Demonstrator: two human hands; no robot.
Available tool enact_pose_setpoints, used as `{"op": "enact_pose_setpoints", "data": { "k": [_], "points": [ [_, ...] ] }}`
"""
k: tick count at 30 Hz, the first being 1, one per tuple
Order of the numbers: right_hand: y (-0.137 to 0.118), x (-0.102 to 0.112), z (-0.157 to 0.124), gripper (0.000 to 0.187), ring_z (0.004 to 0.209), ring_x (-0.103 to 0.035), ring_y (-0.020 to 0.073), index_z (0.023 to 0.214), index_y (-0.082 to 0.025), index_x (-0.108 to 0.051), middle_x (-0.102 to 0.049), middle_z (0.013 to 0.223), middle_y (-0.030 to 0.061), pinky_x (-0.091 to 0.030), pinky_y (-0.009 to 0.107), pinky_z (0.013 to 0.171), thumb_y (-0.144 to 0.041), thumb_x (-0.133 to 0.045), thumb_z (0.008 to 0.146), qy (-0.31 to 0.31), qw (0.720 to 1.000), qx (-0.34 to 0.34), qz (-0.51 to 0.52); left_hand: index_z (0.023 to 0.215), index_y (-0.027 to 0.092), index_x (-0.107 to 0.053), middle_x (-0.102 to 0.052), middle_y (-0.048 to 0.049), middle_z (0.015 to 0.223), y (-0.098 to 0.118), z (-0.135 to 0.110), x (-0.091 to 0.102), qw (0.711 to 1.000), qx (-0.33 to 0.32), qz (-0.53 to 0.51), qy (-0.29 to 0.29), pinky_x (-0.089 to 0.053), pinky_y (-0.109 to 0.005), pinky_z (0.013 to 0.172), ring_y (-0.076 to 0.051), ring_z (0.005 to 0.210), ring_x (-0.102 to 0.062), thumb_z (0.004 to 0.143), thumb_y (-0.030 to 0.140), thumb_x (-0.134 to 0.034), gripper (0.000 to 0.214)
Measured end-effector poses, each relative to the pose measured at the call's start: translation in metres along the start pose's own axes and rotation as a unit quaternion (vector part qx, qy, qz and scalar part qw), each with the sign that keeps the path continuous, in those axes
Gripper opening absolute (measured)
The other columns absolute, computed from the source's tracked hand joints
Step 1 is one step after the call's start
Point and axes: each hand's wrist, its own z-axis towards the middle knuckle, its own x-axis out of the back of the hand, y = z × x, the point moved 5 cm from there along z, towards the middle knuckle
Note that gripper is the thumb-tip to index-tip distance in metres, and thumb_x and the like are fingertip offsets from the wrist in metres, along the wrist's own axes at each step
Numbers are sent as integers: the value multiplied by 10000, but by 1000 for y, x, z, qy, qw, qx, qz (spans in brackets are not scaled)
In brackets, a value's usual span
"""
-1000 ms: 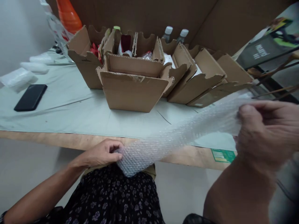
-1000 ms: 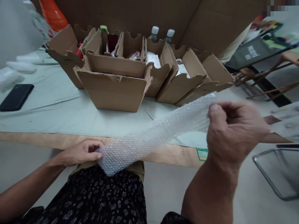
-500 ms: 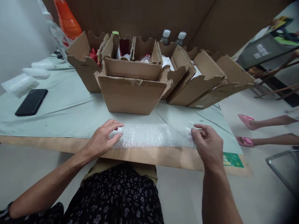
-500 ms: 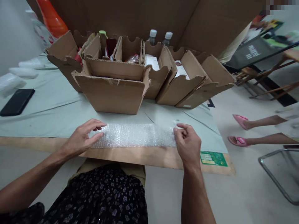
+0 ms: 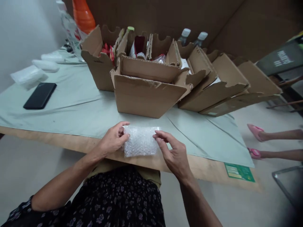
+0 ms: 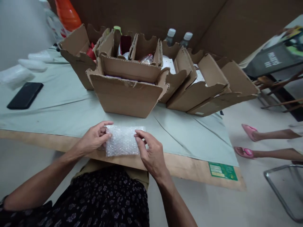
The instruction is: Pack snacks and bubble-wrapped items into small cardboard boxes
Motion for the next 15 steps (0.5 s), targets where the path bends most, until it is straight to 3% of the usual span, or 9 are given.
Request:
{"op": "enact_pose_setpoints", "data": {
  "k": [2,4,7,9,12,15],
  "points": [
    [4,4,-2,213,1035,-702,236,1152,-234,-705,-768,1104,79,-574,436,897,-235,-553,1002,3,993,56,-101,1368,144,-539,-557,53,711,2,2,12,994,-36,89,47,-461,-265,607,-124,617,-533,866,286,-574,523],
    [11,-5,-5,226,1097,-667,279,1159,-223,-711,-748,1187,103,-546,471,908,-223,-562,989,-37,976,90,-193,1376,155,-546,-588,41,732,4,5,20,979,-53,179,76,-462,-285,671,-138,659,-557,877,260,-566,510],
    [25,-25,-7,233,1094,-640,308,1158,-212,-716,-726,1236,110,-516,463,868,-195,-579,970,-95,950,81,-286,1380,187,-560,-632,17,766,2,7,20,946,-29,317,61,-454,-307,691,-173,697,-597,888,221,-566,493],
    [29,-32,-7,235,1099,-629,305,1163,-208,-711,-717,1245,107,-497,452,875,-184,-581,969,-107,943,76,-305,1381,197,-562,-673,-21,852,2,5,18,919,-33,386,70,-467,-319,712,-207,777,-631,895,207,-585,487],
    [30,-35,-9,242,1119,-618,301,1188,-207,-697,-708,1265,108,-476,449,892,-195,-571,981,-110,942,82,-307,1379,193,-558,-678,-94,1066,11,-3,16,877,-119,444,140,-501,-345,808,-248,960,-640,935,212,-589,446],
    [31,-30,-12,241,1137,-614,301,1184,-218,-694,-707,1281,103,-464,451,901,-203,-555,987,-107,946,92,-291,1232,201,-647,-664,-104,1079,12,-7,4,842,-195,491,111,-506,-374,866,-257,993,-614,970,173,-531,288]
  ]
}}
